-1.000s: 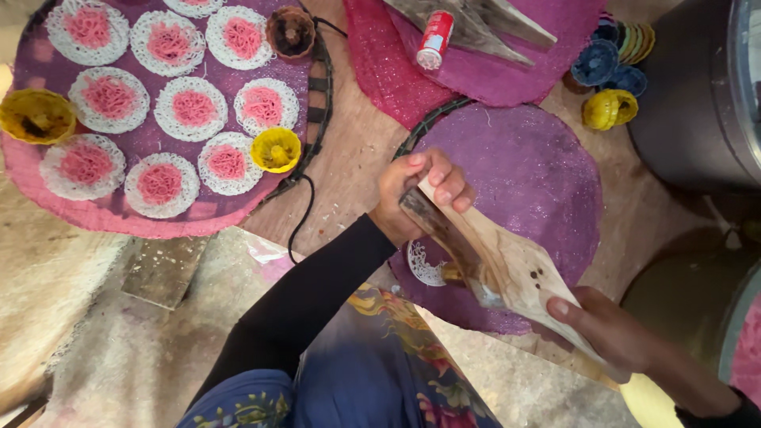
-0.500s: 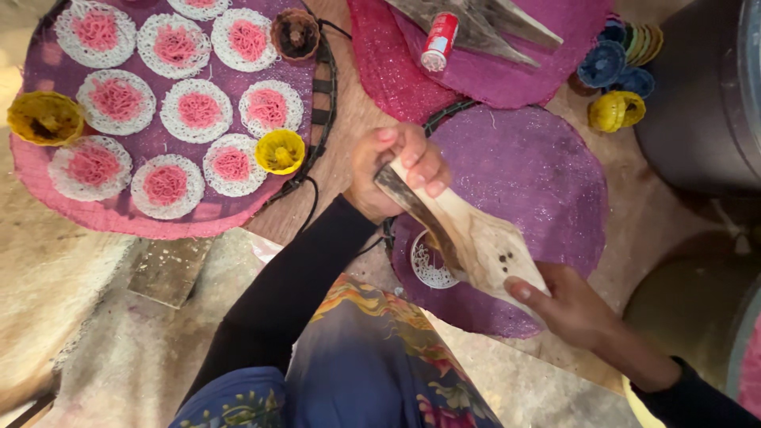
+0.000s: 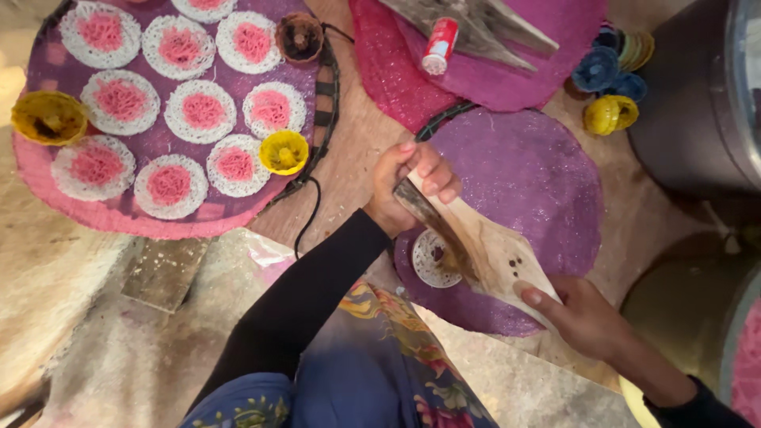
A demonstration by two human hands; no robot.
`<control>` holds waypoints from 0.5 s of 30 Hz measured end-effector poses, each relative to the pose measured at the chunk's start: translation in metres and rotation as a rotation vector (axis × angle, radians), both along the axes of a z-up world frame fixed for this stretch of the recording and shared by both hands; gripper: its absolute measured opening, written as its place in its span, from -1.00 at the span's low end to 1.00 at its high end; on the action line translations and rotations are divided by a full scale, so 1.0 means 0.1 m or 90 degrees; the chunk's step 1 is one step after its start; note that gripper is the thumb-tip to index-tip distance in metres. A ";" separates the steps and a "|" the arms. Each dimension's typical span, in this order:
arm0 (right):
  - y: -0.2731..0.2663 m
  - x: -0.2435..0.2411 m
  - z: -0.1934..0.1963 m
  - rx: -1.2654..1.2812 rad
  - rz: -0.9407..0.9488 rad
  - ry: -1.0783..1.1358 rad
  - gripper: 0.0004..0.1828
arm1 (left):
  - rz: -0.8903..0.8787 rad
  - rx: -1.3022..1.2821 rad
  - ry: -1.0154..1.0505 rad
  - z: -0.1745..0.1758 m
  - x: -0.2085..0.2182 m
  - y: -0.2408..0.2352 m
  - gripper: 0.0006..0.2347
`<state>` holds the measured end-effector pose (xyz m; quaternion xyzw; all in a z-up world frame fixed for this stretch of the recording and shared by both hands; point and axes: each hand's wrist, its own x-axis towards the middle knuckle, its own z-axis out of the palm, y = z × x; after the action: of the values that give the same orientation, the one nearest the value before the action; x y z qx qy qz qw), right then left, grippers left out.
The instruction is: The person prepares snacks by placing small white items into colored molds and using various wooden tools to shape and press them over a purple cloth workspace.
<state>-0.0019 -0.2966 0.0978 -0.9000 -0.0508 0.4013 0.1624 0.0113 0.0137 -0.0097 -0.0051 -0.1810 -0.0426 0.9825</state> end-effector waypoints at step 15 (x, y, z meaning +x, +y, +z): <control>0.07 -0.15 -0.24 0.316 0.190 -0.170 -0.29 | 0.335 1.014 -0.197 0.70 -0.45 -0.21 -0.58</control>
<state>-0.0172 -0.2901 0.0739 -0.8603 -0.2994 0.2740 0.3086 -0.0342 -0.0074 0.0607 0.7355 -0.2248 0.0724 0.6351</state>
